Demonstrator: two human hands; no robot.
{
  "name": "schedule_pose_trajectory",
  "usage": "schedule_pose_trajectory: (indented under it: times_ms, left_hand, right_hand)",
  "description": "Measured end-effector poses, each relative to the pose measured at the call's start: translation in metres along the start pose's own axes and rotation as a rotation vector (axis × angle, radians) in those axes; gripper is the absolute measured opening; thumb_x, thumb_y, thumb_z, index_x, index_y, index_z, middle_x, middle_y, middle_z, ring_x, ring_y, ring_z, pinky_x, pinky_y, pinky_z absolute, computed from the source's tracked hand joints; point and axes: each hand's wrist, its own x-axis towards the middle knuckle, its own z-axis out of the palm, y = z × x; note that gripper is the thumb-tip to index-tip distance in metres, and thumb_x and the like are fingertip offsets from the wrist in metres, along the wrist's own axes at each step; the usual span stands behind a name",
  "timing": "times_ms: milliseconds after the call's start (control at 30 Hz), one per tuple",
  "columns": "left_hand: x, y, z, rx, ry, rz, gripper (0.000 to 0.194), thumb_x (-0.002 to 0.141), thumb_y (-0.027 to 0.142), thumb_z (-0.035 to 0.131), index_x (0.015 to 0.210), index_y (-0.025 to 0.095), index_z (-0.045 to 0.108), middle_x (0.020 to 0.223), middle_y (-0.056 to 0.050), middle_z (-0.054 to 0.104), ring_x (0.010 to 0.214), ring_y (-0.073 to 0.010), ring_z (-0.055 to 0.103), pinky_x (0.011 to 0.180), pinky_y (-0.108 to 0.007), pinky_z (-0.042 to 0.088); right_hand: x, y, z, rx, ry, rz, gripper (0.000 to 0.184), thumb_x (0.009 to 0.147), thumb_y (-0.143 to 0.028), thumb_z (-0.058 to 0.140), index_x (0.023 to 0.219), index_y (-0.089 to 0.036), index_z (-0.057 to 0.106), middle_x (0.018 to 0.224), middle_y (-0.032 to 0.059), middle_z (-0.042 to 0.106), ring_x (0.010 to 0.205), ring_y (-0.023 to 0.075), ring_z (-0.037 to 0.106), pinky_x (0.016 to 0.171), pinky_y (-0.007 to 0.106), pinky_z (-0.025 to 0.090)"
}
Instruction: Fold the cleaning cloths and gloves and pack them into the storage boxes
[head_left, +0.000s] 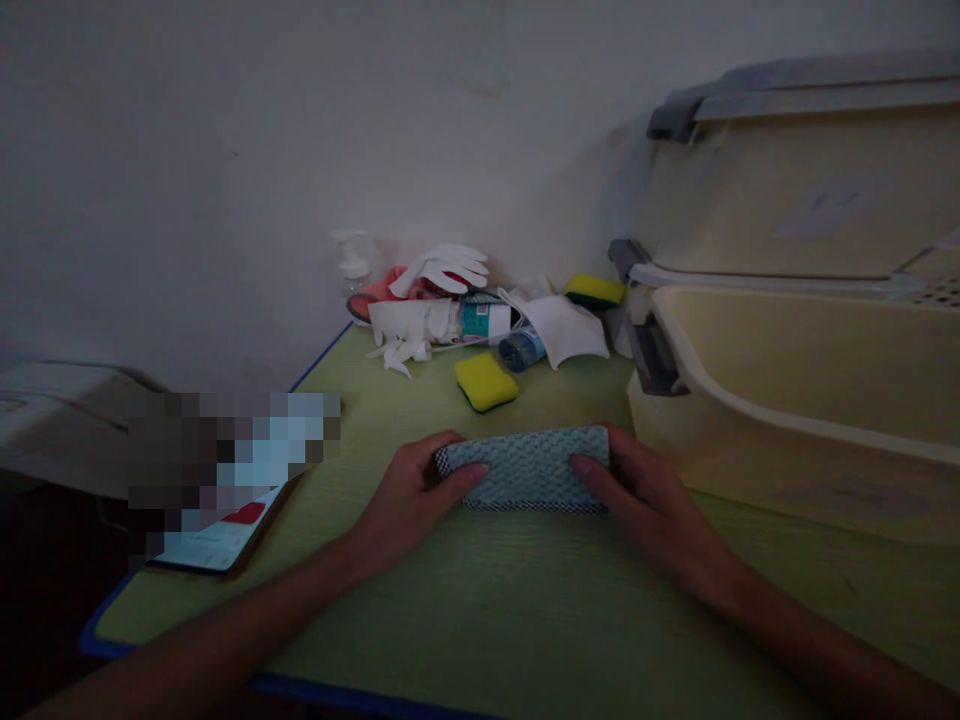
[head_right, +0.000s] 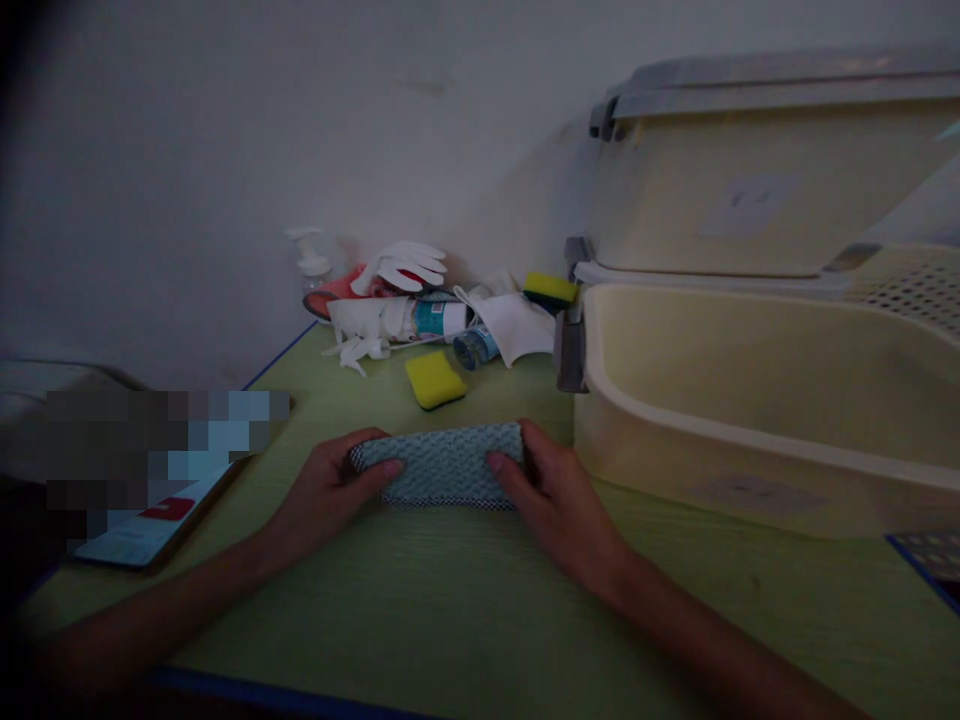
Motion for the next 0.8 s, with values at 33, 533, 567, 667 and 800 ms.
schedule_pose_trajectory:
  times_ms: [33,533,567,667,800]
  left_hand:
    - [0.000,0.000,0.001,-0.045,0.025,-0.004,0.026,0.073,0.039,0.058,0.064,0.016,0.053,0.052,0.006,0.042,0.048,-0.0077,0.041,0.043,-0.018,0.034]
    - [0.000,0.007,0.005,-0.316,0.090,-0.180,0.035,0.068,0.048,0.060,0.064,0.021,0.037,0.037,0.010,0.047,0.023,-0.0063,0.038,0.021,-0.014,0.025]
    - [0.000,0.008,0.005,-0.322,0.093,-0.179,0.036,0.068,0.047,0.060,0.064,0.021,0.036,0.036,0.010,0.046,0.023,-0.0061,0.038,0.020,-0.013,0.025]
    - [0.001,0.007,0.004,-0.322,0.085,-0.177,0.035,0.069,0.047,0.060,0.065,0.021,0.037,0.038,0.011,0.045,0.023,-0.0056,0.038,0.020,-0.013,0.026]
    - [0.002,0.004,0.003,-0.329,0.083,-0.188,0.038,0.069,0.053,0.059,0.065,0.020,0.039,0.043,0.011,0.041,0.026,-0.0059,0.040,0.021,-0.015,0.032]
  right_hand:
    - [0.000,0.000,0.001,0.061,-0.024,0.030,0.024,0.082,-0.040,0.049,0.071,-0.021,0.043,0.063,-0.0018,0.053,0.054,0.0114,0.055,0.048,0.024,0.048]
    - [-0.002,-0.006,0.011,0.433,-0.153,0.254,0.033,0.077,-0.051,0.052,0.080,-0.021,0.040,0.039,-0.0101,0.049,0.023,0.0073,0.040,0.024,0.016,0.028]
    - [-0.002,-0.007,0.012,0.443,-0.158,0.254,0.033,0.077,-0.051,0.053,0.080,-0.021,0.040,0.039,-0.0100,0.049,0.024,0.0071,0.041,0.024,0.015,0.029]
    - [-0.002,-0.006,0.012,0.481,-0.177,0.247,0.034,0.077,-0.050,0.053,0.085,-0.020,0.041,0.042,-0.0086,0.053,0.027,0.0070,0.044,0.027,0.016,0.034]
    - [-0.002,-0.007,0.010,0.539,-0.218,0.238,0.040,0.072,-0.050,0.061,0.090,-0.020,0.041,0.047,-0.0083,0.054,0.031,0.0073,0.047,0.031,0.017,0.037]
